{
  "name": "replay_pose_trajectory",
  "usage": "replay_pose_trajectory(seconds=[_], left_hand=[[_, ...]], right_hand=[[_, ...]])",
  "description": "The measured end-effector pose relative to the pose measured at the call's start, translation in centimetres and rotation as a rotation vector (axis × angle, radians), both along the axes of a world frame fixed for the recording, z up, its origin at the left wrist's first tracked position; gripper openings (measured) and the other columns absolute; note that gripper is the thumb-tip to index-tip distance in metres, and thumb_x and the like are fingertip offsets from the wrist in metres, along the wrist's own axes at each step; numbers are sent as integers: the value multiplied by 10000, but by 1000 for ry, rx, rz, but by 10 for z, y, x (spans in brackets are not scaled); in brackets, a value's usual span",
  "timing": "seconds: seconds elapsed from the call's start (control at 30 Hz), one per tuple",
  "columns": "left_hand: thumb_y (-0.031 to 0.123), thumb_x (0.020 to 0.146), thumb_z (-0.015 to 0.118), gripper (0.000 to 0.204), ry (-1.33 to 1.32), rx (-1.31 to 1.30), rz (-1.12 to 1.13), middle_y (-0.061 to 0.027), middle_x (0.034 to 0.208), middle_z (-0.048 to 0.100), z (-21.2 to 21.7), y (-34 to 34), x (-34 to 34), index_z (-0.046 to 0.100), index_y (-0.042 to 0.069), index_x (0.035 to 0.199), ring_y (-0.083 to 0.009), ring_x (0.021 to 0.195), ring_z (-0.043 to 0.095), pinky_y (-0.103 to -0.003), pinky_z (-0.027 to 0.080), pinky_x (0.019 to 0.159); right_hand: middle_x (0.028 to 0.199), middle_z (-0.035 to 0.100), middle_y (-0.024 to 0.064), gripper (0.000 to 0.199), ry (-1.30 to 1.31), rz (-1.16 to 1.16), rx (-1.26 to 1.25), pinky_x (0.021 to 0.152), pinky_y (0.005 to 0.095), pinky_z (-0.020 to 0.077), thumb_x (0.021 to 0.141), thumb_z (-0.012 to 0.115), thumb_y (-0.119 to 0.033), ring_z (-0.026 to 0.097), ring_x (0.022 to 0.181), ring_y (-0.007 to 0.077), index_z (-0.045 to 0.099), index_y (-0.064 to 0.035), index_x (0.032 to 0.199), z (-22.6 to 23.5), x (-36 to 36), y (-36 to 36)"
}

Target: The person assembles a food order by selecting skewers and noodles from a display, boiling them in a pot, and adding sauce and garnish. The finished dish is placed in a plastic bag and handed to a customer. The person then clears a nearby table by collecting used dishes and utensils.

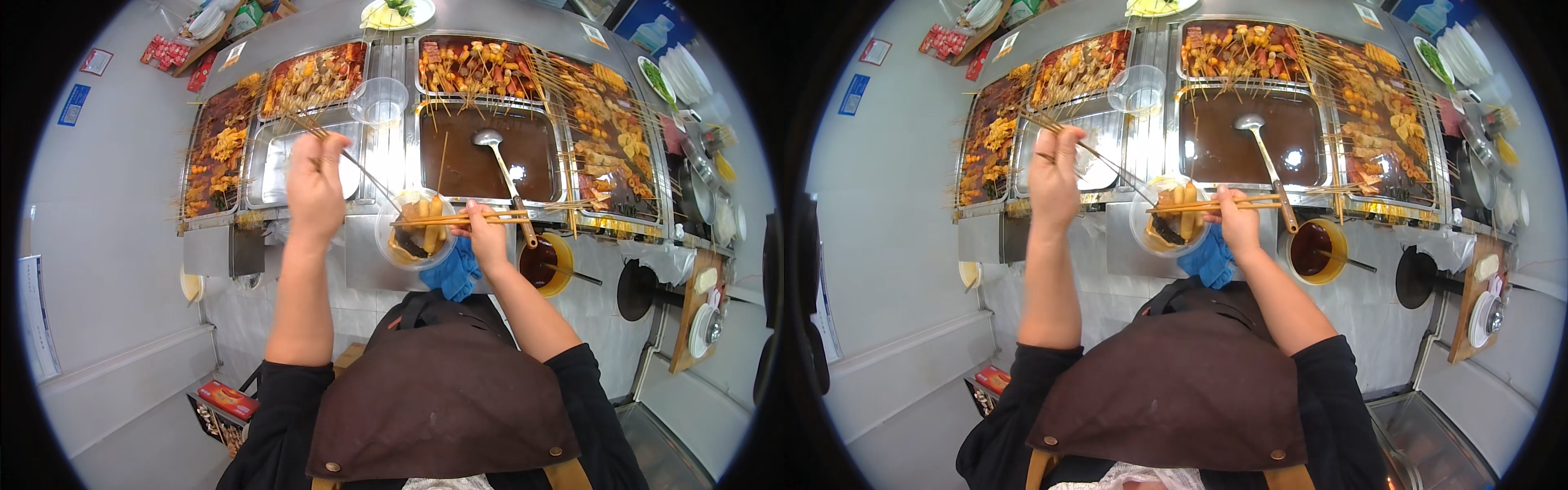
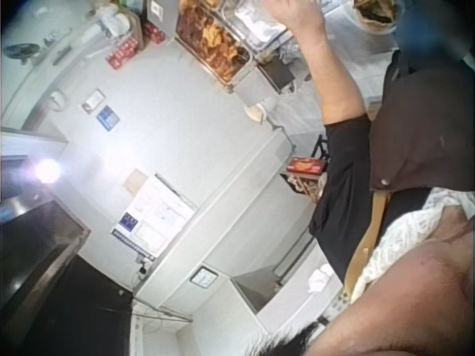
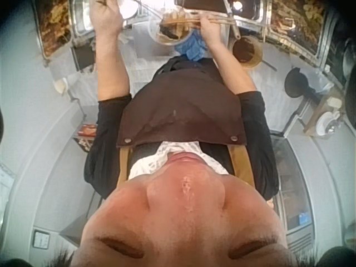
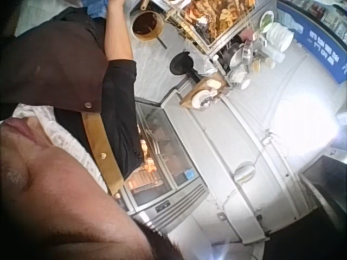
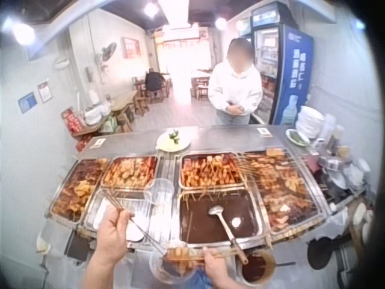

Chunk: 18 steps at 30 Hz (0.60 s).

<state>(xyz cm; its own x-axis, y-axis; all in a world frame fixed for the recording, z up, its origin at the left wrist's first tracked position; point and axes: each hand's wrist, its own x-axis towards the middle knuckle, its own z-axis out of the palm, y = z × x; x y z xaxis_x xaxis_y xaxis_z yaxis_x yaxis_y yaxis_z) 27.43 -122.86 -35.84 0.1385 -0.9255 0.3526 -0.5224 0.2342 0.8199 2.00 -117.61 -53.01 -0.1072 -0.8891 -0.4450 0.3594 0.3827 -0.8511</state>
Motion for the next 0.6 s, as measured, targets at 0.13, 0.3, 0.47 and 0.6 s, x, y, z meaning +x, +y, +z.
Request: replay_pose_trajectory(seconds=[0.13,0.3,0.47,0.6], left_hand=[[222,1083,473,241,235,-32,-84,-71,919,597,8,-36,7,617,32,1046,-146,920,619,-316,532,793],[276,1044,536,299,-265,74,-212,-181,1113,669,-43,-55,-32,578,58,1243,-345,1039,668,-435,549,840],[365,1015,544,363,-482,489,-143,-205,1066,691,-100,-67,-104,655,64,1184,-387,958,667,-459,519,863],[393,1020,492,391,-457,612,-241,-198,920,708,-97,-69,-104,697,68,1091,-370,918,680,-464,513,825]], right_hand=[[855,680,123,333,7,8,-146,668,312,598,1073,522,-336,705,729,201,603,-16,1027,19,-27,15],[906,672,113,325,28,-219,-184,707,306,590,1076,506,-340,705,783,209,580,-24,1084,45,-93,29],[974,629,132,307,-278,-355,57,726,317,599,1043,588,-321,698,832,263,568,-23,1110,7,-55,-3],[920,647,137,332,-187,-343,125,670,309,625,1050,571,-314,700,770,245,586,17,1030,-14,-31,-4]])
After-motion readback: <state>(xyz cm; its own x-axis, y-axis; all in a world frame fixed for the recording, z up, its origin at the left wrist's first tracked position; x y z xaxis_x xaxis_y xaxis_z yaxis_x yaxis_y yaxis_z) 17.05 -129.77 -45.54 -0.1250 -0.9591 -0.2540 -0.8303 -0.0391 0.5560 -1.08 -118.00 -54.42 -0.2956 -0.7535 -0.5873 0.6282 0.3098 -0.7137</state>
